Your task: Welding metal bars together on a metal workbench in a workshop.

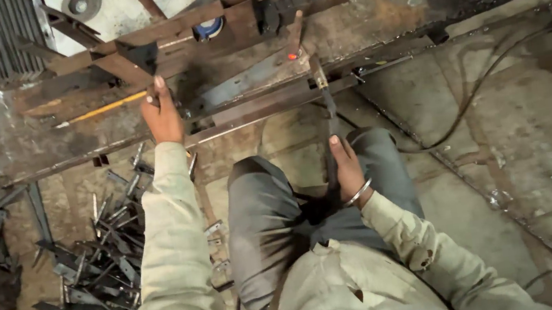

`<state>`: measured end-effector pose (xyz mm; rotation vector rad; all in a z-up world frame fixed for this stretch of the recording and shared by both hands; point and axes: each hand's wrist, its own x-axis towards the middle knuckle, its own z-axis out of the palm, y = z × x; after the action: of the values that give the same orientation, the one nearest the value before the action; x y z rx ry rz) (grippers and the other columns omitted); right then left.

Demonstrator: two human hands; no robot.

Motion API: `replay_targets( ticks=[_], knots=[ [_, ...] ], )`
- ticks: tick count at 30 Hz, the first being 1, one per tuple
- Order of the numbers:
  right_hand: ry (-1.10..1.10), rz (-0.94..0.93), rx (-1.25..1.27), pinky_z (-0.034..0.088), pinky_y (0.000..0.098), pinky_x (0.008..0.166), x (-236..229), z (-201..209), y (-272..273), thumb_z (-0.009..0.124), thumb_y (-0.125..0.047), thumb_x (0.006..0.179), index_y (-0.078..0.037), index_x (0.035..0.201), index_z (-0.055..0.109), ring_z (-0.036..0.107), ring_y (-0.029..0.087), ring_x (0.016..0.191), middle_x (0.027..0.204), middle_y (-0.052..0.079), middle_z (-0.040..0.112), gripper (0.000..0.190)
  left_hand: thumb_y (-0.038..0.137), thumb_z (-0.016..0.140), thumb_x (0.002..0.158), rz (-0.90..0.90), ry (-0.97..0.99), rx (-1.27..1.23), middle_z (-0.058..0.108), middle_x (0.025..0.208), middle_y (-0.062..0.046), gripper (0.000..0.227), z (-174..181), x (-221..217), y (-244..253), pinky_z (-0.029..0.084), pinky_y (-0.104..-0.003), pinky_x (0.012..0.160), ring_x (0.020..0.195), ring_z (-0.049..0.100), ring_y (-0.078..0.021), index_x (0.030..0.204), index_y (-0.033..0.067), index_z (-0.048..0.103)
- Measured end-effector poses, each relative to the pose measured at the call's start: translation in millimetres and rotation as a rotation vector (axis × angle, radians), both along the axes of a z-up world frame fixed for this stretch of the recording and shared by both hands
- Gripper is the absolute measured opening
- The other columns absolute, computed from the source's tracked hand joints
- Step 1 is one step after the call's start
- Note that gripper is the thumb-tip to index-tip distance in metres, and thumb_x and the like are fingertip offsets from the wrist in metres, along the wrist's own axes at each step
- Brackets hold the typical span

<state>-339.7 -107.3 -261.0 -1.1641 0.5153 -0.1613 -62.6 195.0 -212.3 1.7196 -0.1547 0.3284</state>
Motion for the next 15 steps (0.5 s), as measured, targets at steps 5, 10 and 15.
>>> replay_targets(
  ticks=[5,10,15],
  knots=[
    [0.200,-0.045,0.150,0.049,0.0321,0.048,15.3,42.3,-7.6,0.061,-0.049,0.099,-0.012,0.106,0.056,0.059,0.017,0.058,0.076,0.002,0.059,0.038,0.044,0.059,0.111,-0.005,0.029,-0.011,0.039,0.068,0.006,0.052,-0.6,-3.1,-2.0,0.027,-0.030,0.056,0.064,0.034,-0.0062,0.074,0.0102,0.043],
    [0.207,-0.045,0.096,0.048,0.0299,0.050,22.3,48.5,-13.1,0.064,-0.047,0.098,-0.011,0.110,0.062,0.059,0.013,0.060,0.077,0.000,0.061,0.038,0.042,0.057,0.110,0.037,0.037,-0.116,0.042,0.065,0.005,0.049,6.7,-8.4,-15.4,0.032,-0.030,0.053,0.059,0.039,-0.0063,0.075,0.0093,0.046],
    [0.171,-0.033,-0.038,0.051,0.0236,0.067,22.9,23.0,-10.3,0.066,-0.047,0.100,-0.007,0.126,0.063,0.064,0.006,0.081,0.098,-0.006,0.069,0.048,0.038,0.056,0.113,0.079,0.009,-0.104,0.041,0.064,0.004,0.049,6.9,-10.5,-18.0,0.031,-0.031,0.053,0.059,0.038,-0.0070,0.077,0.0072,0.046]
  ],
)
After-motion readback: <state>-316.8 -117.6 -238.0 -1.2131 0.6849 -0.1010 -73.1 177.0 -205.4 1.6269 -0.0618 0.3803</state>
